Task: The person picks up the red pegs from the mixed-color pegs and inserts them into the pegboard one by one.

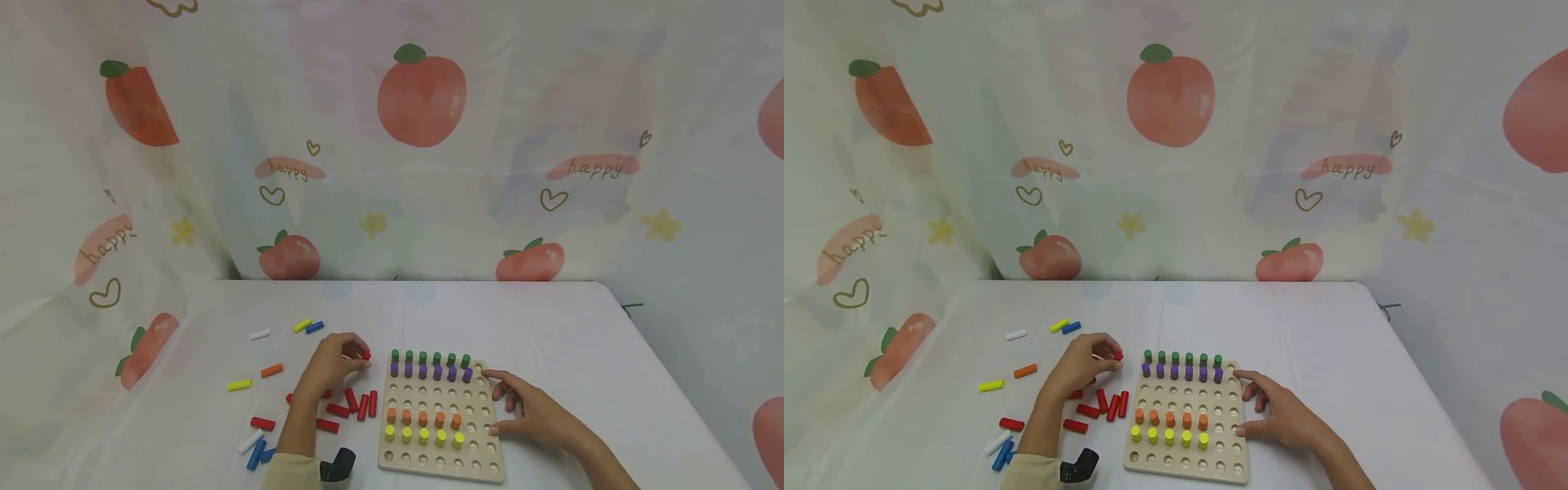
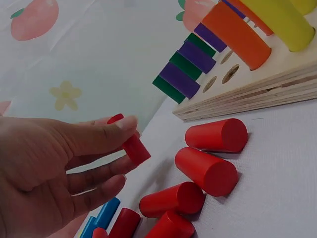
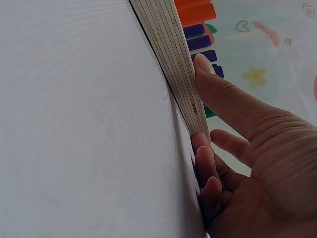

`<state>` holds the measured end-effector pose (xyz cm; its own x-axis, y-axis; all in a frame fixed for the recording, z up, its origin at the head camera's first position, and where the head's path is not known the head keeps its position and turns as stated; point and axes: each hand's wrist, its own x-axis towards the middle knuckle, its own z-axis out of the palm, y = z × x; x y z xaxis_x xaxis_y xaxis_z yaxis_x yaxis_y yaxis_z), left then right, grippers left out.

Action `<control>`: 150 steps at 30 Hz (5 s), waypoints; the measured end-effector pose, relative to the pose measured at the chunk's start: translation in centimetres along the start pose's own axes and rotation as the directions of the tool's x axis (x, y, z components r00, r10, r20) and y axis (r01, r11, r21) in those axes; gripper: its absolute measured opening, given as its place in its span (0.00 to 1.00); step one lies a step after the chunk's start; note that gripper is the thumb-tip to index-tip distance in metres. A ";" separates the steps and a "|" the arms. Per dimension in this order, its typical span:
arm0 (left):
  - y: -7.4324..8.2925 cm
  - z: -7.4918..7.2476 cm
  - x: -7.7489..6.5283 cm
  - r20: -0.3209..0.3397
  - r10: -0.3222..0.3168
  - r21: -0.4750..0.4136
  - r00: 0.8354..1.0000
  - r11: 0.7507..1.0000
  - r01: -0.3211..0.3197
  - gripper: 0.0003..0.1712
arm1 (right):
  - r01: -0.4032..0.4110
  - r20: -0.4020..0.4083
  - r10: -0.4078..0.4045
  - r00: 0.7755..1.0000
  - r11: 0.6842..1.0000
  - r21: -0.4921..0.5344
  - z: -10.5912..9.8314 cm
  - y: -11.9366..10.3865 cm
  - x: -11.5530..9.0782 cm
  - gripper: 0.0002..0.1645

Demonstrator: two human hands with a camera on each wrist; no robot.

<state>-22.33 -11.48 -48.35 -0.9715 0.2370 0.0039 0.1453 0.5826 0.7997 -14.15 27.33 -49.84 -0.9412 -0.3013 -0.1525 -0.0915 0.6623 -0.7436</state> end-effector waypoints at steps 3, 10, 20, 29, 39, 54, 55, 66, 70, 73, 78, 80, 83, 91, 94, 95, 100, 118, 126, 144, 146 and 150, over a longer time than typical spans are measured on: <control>0.0 0.1 0.0 0.009 0.003 -0.027 1.000 1.000 -0.003 0.10 | -0.007 -0.002 0.007 1.000 1.000 0.000 0.0 0.0 0.0 0.57; 0.5 0.1 -0.1 0.051 0.063 -0.054 0.997 0.997 -0.060 0.10 | -0.022 0.002 0.022 1.000 1.000 0.001 0.1 -0.1 0.0 0.57; 1.3 0.4 -0.1 0.120 0.144 -0.079 0.982 0.988 -0.135 0.11 | -0.037 -0.006 0.037 0.999 0.999 0.004 0.3 0.0 0.1 0.58; 1.3 1.2 0.2 0.139 0.179 -0.126 0.974 0.979 -0.162 0.11 | -0.033 -0.011 0.033 0.999 0.999 -0.005 0.2 -0.1 0.1 0.58; 1.5 1.6 0.1 0.200 0.194 -0.152 0.960 0.975 -0.165 0.10 | -0.018 -0.004 0.018 1.000 1.000 -0.019 0.2 0.0 0.1 0.57; 1.3 1.7 0.1 0.288 0.151 -0.164 0.946 0.981 -0.107 0.10 | 0.001 -0.005 -0.001 1.000 1.000 -0.007 0.2 0.2 0.1 0.57; 1.3 1.7 0.2 0.294 0.151 -0.164 0.944 0.981 -0.105 0.11 | 0.001 -0.006 -0.001 1.000 1.000 -0.007 0.1 0.1 0.1 0.57; 1.1 1.6 0.2 0.317 0.140 -0.145 0.938 0.985 -0.098 0.12 | 0.026 -0.014 -0.026 1.000 1.000 -0.007 0.1 0.0 0.0 0.56; 1.1 1.6 0.2 0.314 0.127 -0.149 0.941 0.985 -0.083 0.12 | 0.016 -0.011 -0.016 1.000 1.000 -0.011 0.1 0.0 0.1 0.56; 1.1 1.6 0.2 0.310 0.121 -0.146 0.943 0.986 -0.078 0.12 | 0.006 -0.009 -0.006 1.000 1.000 -0.011 0.0 -0.1 0.2 0.57; 1.1 1.6 0.3 0.312 0.116 -0.144 0.943 0.987 -0.073 0.11 | 0.000 -0.004 0.000 1.000 1.000 0.003 -0.1 0.0 0.2 0.57; 1.1 1.6 0.2 0.315 0.110 -0.141 0.943 0.988 -0.068 0.11 | 0.000 -0.002 0.000 1.000 1.000 0.010 0.0 0.0 0.2 0.57; 1.1 1.7 0.2 0.314 0.099 -0.133 0.944 0.989 -0.060 0.11 | 0.021 -0.001 -0.021 1.000 1.000 0.017 -0.1 0.1 0.2 0.57; 1.1 1.9 0.2 0.317 0.062 -0.100 0.946 0.994 -0.031 0.12 | 0.011 -0.001 -0.011 1.000 1.000 0.022 -0.1 0.0 0.1 0.57; 1.2 1.8 0.1 0.319 0.061 -0.101 0.946 0.994 -0.030 0.12 | 0.004 -0.005 -0.004 1.000 1.000 0.015 0.0 0.0 0.2 0.57; 1.2 1.8 0.1 0.320 0.062 -0.102 0.945 0.994 -0.031 0.12 | 0.005 -0.006 -0.005 1.000 1.000 0.011 0.0 0.1 0.2 0.57; 1.2 1.8 0.0 0.321 0.062 -0.100 0.945 0.994 -0.031 0.11 | 0.016 -0.011 -0.016 1.000 1.000 0.003 0.1 0.1 0.1 0.56; 1.3 1.1 -0.1 0.347 0.117 -0.153 0.931 0.986 -0.067 0.12 | -0.006 -0.016 0.006 1.000 1.000 -0.008 0.0 0.0 0.1 0.57; 0.3 -0.2 -0.4 0.311 0.152 -0.182 0.938 0.978 -0.099 0.13 | 0.007 -0.003 -0.007 1.000 1.000 -0.006 0.0 0.1 0.1 0.56; -3.4 -4.8 -2.3 0.219 0.055 -0.099 0.974 0.995 -0.034 0.13 | -0.017 -0.016 0.017 1.000 1.000 -0.002 0.0 -0.1 0.0 0.58; -3.9 -5.7 -2.7 0.188 0.039 -0.092 0.981 0.996 -0.022 0.13 | -0.013 -0.014 0.013 1.000 1.000 -0.001 0.2 -0.1 0.1 0.58; -4.7 -7.3 -3.3 0.115 0.021 -0.048 0.993 0.999 -0.015 0.13 | -0.005 -0.018 0.005 1.000 1.000 -0.006 0.3 0.0 0.3 0.57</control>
<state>-21.17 -20.72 -47.77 -0.9403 0.3369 -0.0486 0.1510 0.5409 0.8274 -14.36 27.05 -50.05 -0.9474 -0.2854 -0.1447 -0.0885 0.6682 -0.7387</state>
